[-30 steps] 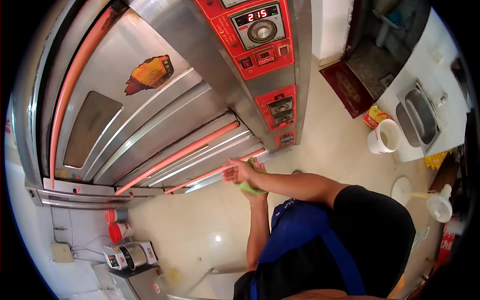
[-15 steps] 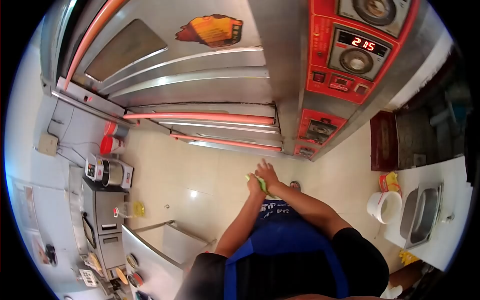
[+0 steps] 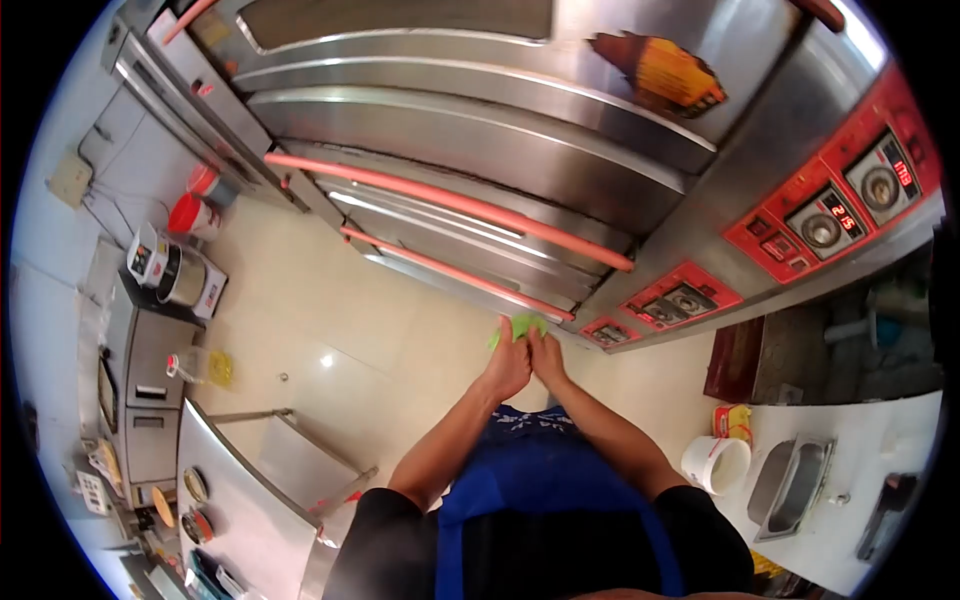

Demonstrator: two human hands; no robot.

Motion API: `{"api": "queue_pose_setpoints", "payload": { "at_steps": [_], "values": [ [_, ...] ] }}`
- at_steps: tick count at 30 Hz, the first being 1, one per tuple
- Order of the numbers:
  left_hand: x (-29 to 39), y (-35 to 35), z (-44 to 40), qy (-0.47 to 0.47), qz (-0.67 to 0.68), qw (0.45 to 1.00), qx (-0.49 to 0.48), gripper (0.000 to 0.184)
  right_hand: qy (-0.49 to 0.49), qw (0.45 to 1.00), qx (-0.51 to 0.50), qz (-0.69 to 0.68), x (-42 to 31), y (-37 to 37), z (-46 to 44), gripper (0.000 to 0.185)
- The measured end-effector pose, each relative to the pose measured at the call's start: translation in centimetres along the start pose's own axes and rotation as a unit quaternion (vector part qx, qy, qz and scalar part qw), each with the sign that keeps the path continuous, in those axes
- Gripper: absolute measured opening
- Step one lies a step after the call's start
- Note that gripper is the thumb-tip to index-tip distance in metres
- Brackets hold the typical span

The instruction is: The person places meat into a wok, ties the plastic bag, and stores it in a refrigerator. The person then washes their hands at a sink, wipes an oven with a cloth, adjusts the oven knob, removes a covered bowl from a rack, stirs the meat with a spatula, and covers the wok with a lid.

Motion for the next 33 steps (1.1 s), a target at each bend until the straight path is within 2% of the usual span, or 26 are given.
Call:
{"api": "queue_pose_setpoints", "payload": {
  "at_steps": [2, 3, 4, 6, 7, 8, 9, 10, 11, 12, 14, 15, 17, 18, 19, 20, 21, 23, 24, 26, 27, 29, 30, 32, 33],
  "values": [
    [1.9, -1.2, 3.0, 0.008, 0.034, 0.999, -0.027, 0.089, -0.034, 0.995, 0.092, -0.028, 1.1, 0.8, -2.5, 0.048],
    [3.1, -1.0, 3.9, 0.024, 0.055, 0.997, -0.058, 0.090, 0.023, 0.981, 0.130, 0.138, 1.9, 1.2, -3.3, 0.048],
    [4.0, 0.1, 4.5, 0.024, 0.058, 0.996, -0.062, 0.090, 0.022, 0.981, 0.132, 0.143, 1.6, 1.4, -3.7, 0.048],
    [5.3, 3.8, 6.8, -0.056, 0.006, 0.998, 0.017, 0.084, 0.069, 0.973, 0.160, 0.153, 1.4, 0.9, -3.2, 0.047],
    [5.3, 6.9, 7.9, -0.062, -0.013, 0.995, 0.072, 0.077, 0.057, 0.985, 0.129, 0.102, -3.4, 1.1, -1.7, 0.044],
    [5.3, 10.2, 8.8, -0.069, -0.032, 0.989, 0.125, 0.070, 0.091, 0.977, 0.160, 0.103, -6.3, 1.7, -1.1, 0.044],
    [5.5, 12.8, 9.9, -0.066, 0.050, 0.980, 0.179, 0.064, 0.125, 0.968, 0.191, 0.103, -9.0, 2.2, -0.6, 0.045],
    [5.8, 14.8, 11.0, -0.064, 0.130, 0.962, 0.232, 0.059, 0.164, 0.956, 0.238, 0.048, -12.7, 3.1, 0.0, 0.046],
    [6.3, 15.9, 12.0, -0.061, 0.133, 0.962, 0.231, 0.059, 0.204, 0.937, 0.283, -0.008, -16.4, 4.1, 0.6, 0.046],
    [6.7, 16.9, 13.1, -0.070, 0.160, 0.951, 0.254, 0.057, 0.183, 0.927, 0.319, -0.070, -18.9, 5.4, 1.4, 0.043],
    [7.3, 18.6, 14.8, -0.075, 0.183, 0.940, 0.278, 0.056, 0.320, 0.865, 0.334, -0.197, -25.9, 6.3, 3.7, 0.047],
    [7.5, 19.5, 15.4, -0.084, 0.161, 0.944, 0.277, 0.054, 0.431, 0.825, 0.318, -0.180, -27.1, 6.7, 3.6, 0.050],
    [8.0, 20.0, 16.1, -0.090, 0.136, 0.947, 0.276, 0.052, 0.526, 0.800, 0.265, -0.116, -29.5, 6.9, 3.2, 0.046],
    [8.3, 19.7, 16.2, -0.094, 0.157, 0.947, 0.265, 0.050, 0.546, 0.785, 0.280, 0.087, -31.9, 6.9, 2.6, 0.043],
    [8.6, 19.6, 16.3, -0.099, 0.177, 0.946, 0.253, 0.048, 0.543, 0.737, 0.283, 0.285, -34.1, 6.5, 1.6, 0.045],
    [8.6, 19.6, 16.5, -0.096, 0.174, 0.947, 0.253, 0.048, 0.521, 0.732, 0.283, 0.337, -33.4, 5.5, -0.8, 0.055],
    [8.7, 19.4, 16.4, -0.098, 0.175, 0.948, 0.246, 0.047, 0.484, 0.742, 0.262, 0.383, -31.5, 4.7, -3.5, 0.047],
    [8.4, 19.1, 16.3, -0.097, 0.175, 0.951, 0.236, 0.046, 0.404, 0.751, 0.179, 0.491, -27.6, 2.6, -7.6, 0.043],
    [8.2, 18.9, 16.6, -0.098, 0.182, 0.948, 0.244, 0.046, 0.402, 0.750, 0.182, 0.493, -25.8, 2.3, -8.1, 0.043],
    [8.2, 19.5, 17.2, -0.102, 0.189, 0.944, 0.249, 0.046, 0.349, 0.788, 0.110, 0.495, -23.3, 1.6, -8.9, 0.048],
    [7.8, 20.3, 17.4, -0.111, 0.198, 0.940, 0.255, 0.046, 0.351, 0.786, 0.109, 0.497, -23.4, 1.7, -9.9, 0.048],
    [6.4, 21.7, 18.6, -0.109, 0.204, 0.935, 0.270, 0.046, 0.373, 0.813, 0.193, 0.404, -23.1, 2.1, -10.8, 0.039],
    [6.1, 22.5, 18.9, -0.110, 0.219, 0.934, 0.259, 0.046, 0.365, 0.817, 0.199, 0.400, -23.1, 1.9, -10.8, 0.039],
    [6.7, 23.0, 19.3, -0.109, 0.236, 0.934, 0.245, 0.047, 0.299, 0.798, 0.177, 0.492, -24.1, 1.7, -11.0, 0.034],
    [6.8, 23.1, 19.1, -0.096, 0.236, 0.938, 0.235, 0.047, 0.294, 0.801, 0.162, 0.495, -22.3, 1.7, -12.5, 0.032]
  ]
}}
Point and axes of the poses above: each hand's wrist, its own z-axis away from the middle knuckle, its own y-axis out of the back of the hand, x = y × z, the point moved 1 cm from there along -z, towards the middle knuckle, and after that the axes turned 8 degrees about -x, right-handed, at the moved point
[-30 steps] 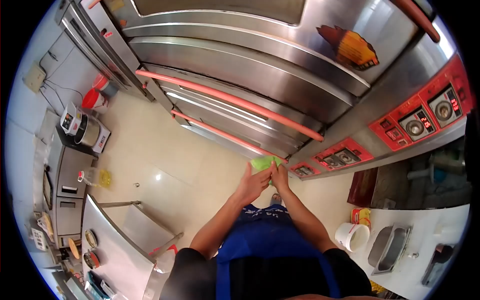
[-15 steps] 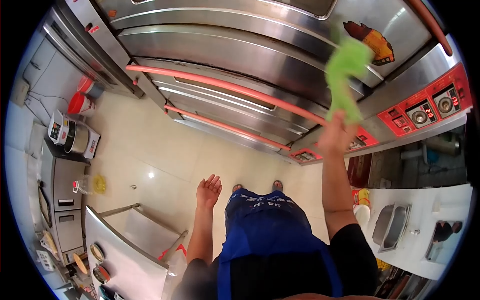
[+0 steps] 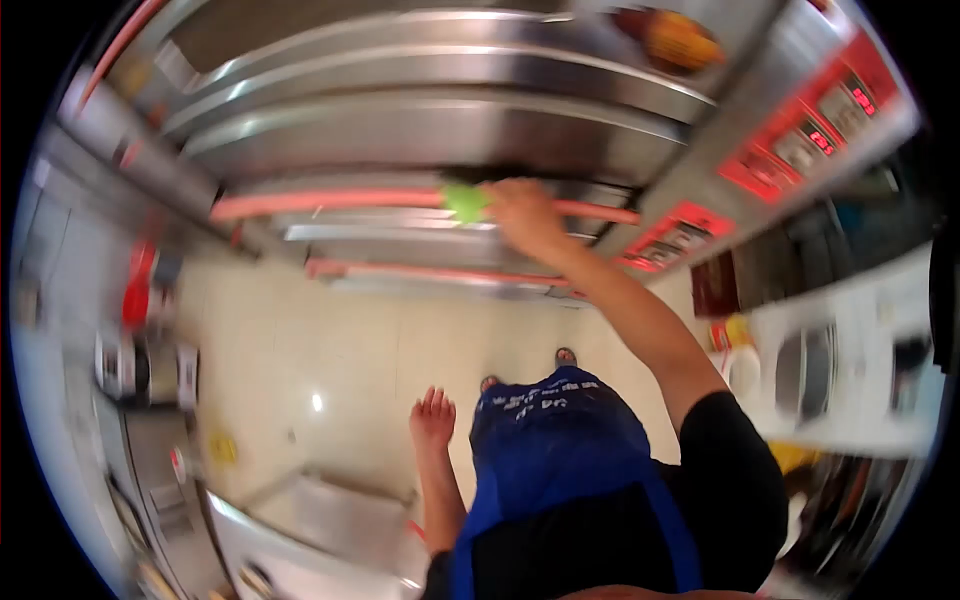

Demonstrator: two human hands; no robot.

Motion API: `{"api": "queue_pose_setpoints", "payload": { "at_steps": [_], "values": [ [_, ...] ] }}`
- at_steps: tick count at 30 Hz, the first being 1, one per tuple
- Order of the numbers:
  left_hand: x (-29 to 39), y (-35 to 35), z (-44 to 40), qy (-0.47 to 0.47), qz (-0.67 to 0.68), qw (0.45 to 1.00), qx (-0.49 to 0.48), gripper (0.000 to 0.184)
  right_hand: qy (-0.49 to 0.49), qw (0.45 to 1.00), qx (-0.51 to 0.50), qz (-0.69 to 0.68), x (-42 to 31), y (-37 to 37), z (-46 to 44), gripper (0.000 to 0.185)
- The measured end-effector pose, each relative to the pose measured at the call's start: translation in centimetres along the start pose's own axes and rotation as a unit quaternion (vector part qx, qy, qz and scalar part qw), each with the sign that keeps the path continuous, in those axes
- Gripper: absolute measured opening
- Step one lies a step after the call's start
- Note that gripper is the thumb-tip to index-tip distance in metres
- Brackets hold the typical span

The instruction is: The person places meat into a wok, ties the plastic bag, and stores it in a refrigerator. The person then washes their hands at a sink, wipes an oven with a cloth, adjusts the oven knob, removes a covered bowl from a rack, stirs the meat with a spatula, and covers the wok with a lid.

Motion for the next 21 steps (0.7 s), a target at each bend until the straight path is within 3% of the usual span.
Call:
{"api": "queue_pose_setpoints", "payload": {
  "at_steps": [2, 3, 4, 5, 6, 7, 8, 10, 11, 13, 15, 16, 17, 19, 20, 21],
  "values": [
    [0.2, 1.9, -2.4, 0.021, -0.012, 0.998, -0.051, 0.051, 0.056, 0.990, 0.120, -0.045, 1.6, -1.8, 1.0, 0.034],
    [0.2, 3.3, -4.0, 0.038, -0.039, 0.995, -0.087, 0.053, 0.028, 0.993, 0.117, -0.013, 1.9, -2.0, 1.8, 0.036],
    [-0.9, 3.0, -5.5, 0.049, -0.081, 0.994, -0.048, 0.054, 0.015, 0.992, 0.129, -0.009, 2.4, -1.1, 3.3, 0.035],
    [-0.5, 4.0, -6.6, 0.074, -0.121, 0.988, -0.065, 0.051, 0.052, 0.979, 0.194, 0.022, 2.6, -1.8, 3.6, 0.035],
    [-0.3, 5.4, -8.0, 0.135, -0.129, 0.977, -0.100, 0.048, 0.070, 0.975, 0.206, -0.038, 2.0, 0.5, 4.7, 0.037],
    [0.3, 6.7, -9.3, 0.168, -0.160, 0.973, -0.009, 0.046, 0.141, 0.952, 0.265, -0.059, 1.6, 2.0, 6.5, 0.037],
    [0.6, 8.0, -10.5, 0.210, -0.191, 0.958, 0.031, 0.044, 0.100, 0.970, 0.222, 0.027, 0.7, 3.0, 8.3, 0.042],
    [1.5, 10.9, -12.6, 0.292, -0.279, 0.913, 0.064, 0.042, 0.037, 0.963, 0.264, 0.041, -0.4, 4.2, 12.7, 0.051],
    [2.1, 11.8, -13.4, 0.332, -0.337, 0.880, 0.053, 0.041, 0.011, 0.962, 0.264, 0.063, -0.7, 3.6, 14.3, 0.051],
    [-0.1, 11.1, -12.9, 0.366, -0.550, 0.749, 0.058, 0.043, -0.095, 0.962, 0.252, -0.038, -2.1, 5.5, 19.7, 0.048],
    [-3.3, 9.3, -13.9, 0.399, -0.666, 0.630, 0.034, 0.046, -0.109, 0.950, 0.293, -0.022, -1.4, 5.3, 27.4, 0.044],
    [-5.2, 8.3, -14.3, 0.409, -0.703, 0.582, 0.016, 0.047, -0.157, 0.950, 0.270, -0.027, -1.6, 5.8, 32.4, 0.040],
    [-7.3, 7.3, -14.8, 0.414, -0.731, 0.542, -0.003, 0.048, -0.247, 0.950, 0.175, -0.077, -2.0, 6.2, 37.7, 0.030],
    [-11.4, 5.3, -14.7, 0.417, -0.775, 0.473, -0.035, 0.050, -0.435, 0.887, 0.137, -0.075, -2.2, 4.1, 48.6, 0.022],
    [-13.7, 4.3, -14.6, 0.415, -0.794, 0.442, -0.048, 0.051, -0.472, 0.853, 0.218, -0.050, -3.4, 4.2, 54.0, 0.019],
    [-15.9, 3.5, -14.2, 0.409, -0.811, 0.413, -0.062, 0.052, -0.537, 0.814, 0.220, -0.039, -4.9, 4.8, 59.2, 0.019]
  ]
}}
Point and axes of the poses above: each hand's wrist, its own z-axis away from the middle knuckle, its own y-axis out of the back of the hand, x = y × z, the point moved 1 cm from there along -z, towards the middle knuckle, and after that the axes turned 8 degrees about -x, right-handed, at the moved point
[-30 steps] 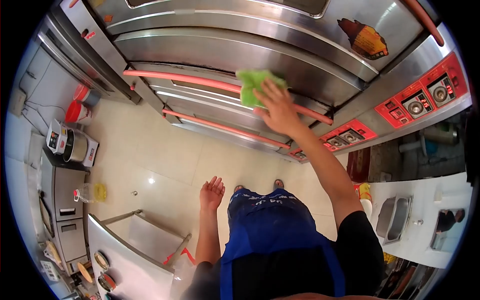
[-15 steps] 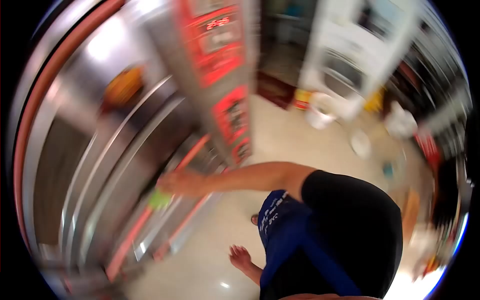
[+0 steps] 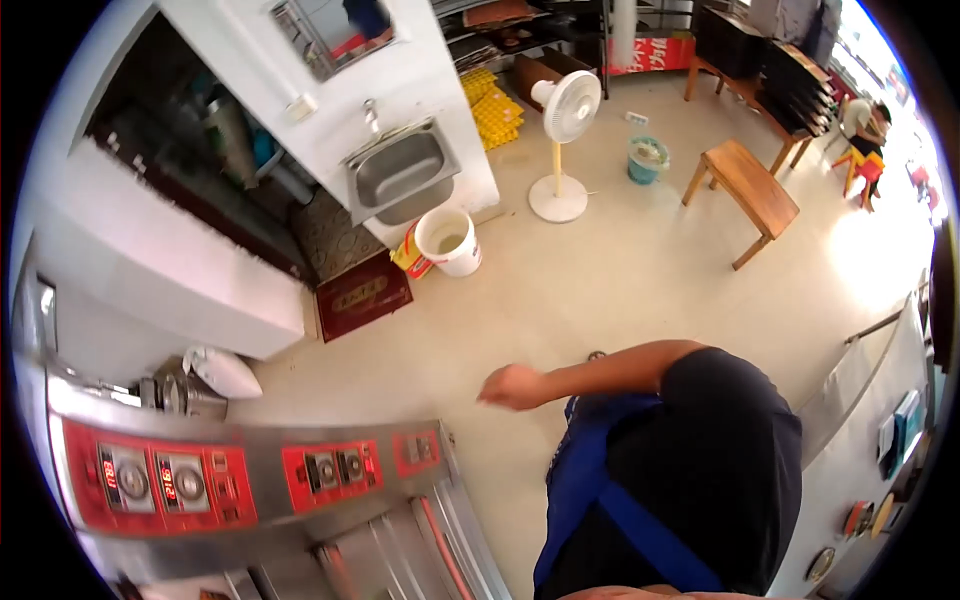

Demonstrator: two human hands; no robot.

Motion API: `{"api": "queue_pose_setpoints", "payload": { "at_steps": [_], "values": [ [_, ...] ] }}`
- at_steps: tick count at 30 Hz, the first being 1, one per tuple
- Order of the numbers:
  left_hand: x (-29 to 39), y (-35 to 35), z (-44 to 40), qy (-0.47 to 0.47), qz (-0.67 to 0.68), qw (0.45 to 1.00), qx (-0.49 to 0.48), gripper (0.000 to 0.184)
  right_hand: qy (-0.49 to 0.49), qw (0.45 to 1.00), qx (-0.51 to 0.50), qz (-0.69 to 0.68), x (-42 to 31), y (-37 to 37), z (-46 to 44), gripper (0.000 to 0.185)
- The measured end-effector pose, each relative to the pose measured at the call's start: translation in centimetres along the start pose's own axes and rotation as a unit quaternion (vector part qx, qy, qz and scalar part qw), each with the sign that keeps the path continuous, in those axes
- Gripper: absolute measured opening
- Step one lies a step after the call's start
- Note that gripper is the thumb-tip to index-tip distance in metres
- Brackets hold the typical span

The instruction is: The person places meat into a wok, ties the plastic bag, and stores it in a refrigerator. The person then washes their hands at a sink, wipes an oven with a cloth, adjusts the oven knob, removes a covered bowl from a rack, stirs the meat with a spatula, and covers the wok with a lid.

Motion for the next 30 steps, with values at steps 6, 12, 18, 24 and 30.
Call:
{"api": "queue_pose_setpoints", "payload": {
  "at_steps": [6, 12, 18, 24, 30],
  "values": [
    [10.4, -9.8, -1.9, -0.035, -0.145, 0.988, 0.048, 0.060, -0.359, 0.897, 0.258, -0.008, 13.9, 14.1, 15.8, 0.017],
    [19.7, -18.0, -8.8, -0.212, -0.241, 0.917, 0.237, 0.041, -0.407, 0.858, 0.291, -0.114, 20.9, 21.7, 19.4, 0.017],
    [27.3, -27.6, -4.2, -0.324, -0.460, 0.765, 0.314, 0.049, -0.362, 0.893, 0.238, -0.121, 23.0, 25.3, 14.0, 0.017],
    [26.1, -24.0, -11.8, -0.157, -0.357, 0.900, 0.196, 0.046, -0.370, 0.888, 0.192, -0.193, 25.9, 20.5, 8.6, 0.019],
    [23.6, -19.4, -15.7, 0.049, -0.262, 0.961, 0.069, 0.042, -0.383, 0.899, 0.102, -0.189, 29.2, 16.7, -0.5, 0.017]
  ]
}}
Point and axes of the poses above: each hand's wrist, its own z-axis away from the middle knuckle, its own y-axis out of the back of the hand, x = y × z, the point moved 1 cm from there along -z, towards the middle knuckle, and after that the axes turned 8 degrees about -x, right-handed, at the moved point
